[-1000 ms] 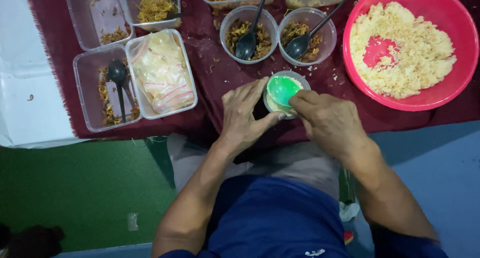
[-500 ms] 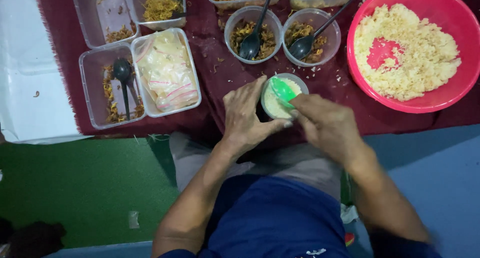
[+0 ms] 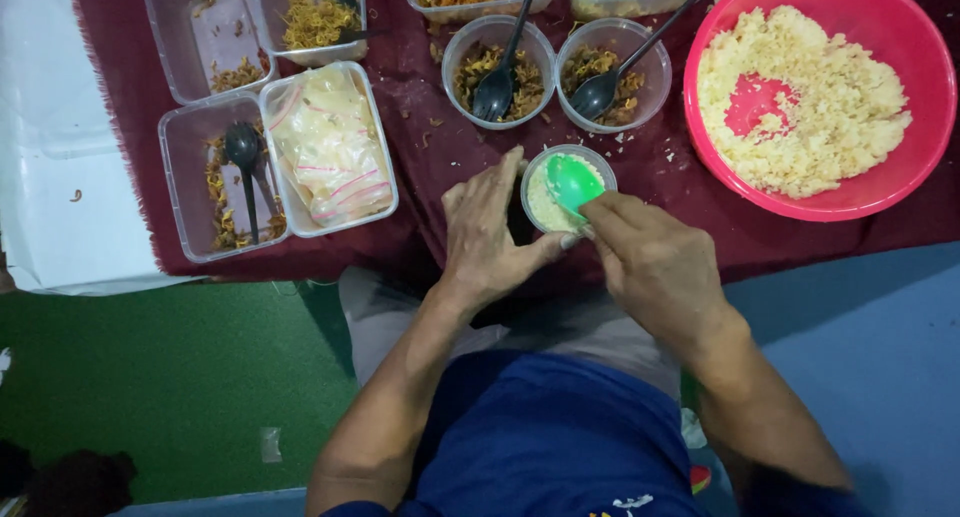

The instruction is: Portioning food ingredients into small containers and plastic bags using a spoon.

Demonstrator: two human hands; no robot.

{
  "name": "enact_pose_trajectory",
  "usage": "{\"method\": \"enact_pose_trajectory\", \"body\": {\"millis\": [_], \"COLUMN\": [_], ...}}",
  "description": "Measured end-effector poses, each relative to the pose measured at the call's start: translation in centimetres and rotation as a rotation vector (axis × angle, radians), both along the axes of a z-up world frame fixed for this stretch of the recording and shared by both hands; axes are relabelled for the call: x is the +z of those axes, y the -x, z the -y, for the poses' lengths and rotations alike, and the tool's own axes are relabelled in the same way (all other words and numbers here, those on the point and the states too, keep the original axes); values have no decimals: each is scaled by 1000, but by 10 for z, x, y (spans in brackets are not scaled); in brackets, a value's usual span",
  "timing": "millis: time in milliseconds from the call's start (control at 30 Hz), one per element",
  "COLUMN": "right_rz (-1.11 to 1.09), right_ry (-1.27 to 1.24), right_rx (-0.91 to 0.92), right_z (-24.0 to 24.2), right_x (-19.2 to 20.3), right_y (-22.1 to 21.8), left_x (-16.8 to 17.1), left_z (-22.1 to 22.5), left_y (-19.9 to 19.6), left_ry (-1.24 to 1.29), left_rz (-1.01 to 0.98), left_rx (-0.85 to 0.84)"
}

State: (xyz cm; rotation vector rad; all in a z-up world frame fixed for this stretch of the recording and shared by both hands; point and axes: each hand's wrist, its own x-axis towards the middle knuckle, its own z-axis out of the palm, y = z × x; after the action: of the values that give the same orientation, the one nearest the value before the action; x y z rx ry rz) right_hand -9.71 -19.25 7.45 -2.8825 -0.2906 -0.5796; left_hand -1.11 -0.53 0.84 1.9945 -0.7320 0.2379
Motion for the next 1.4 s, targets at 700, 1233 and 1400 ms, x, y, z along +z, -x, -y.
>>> {"method": "enact_pose_trajectory", "body": {"millis": [700, 1233, 1400], "right_rz": [-171, -52, -35], "right_ry": [143, -391, -441], "right_rx": [103, 40, 49], "right_z": [19, 8, 0], "right_x": [-1, -13, -1], "right_y": [-23, -5, 2], "left_x": [0, -3, -2], "left_z": [0, 4, 5], "left_y": [-10, -2, 1], "left_ry": [-74, 34, 27], "left_rz": [-63, -20, -20], "left_rx": [-47, 15, 29]}}
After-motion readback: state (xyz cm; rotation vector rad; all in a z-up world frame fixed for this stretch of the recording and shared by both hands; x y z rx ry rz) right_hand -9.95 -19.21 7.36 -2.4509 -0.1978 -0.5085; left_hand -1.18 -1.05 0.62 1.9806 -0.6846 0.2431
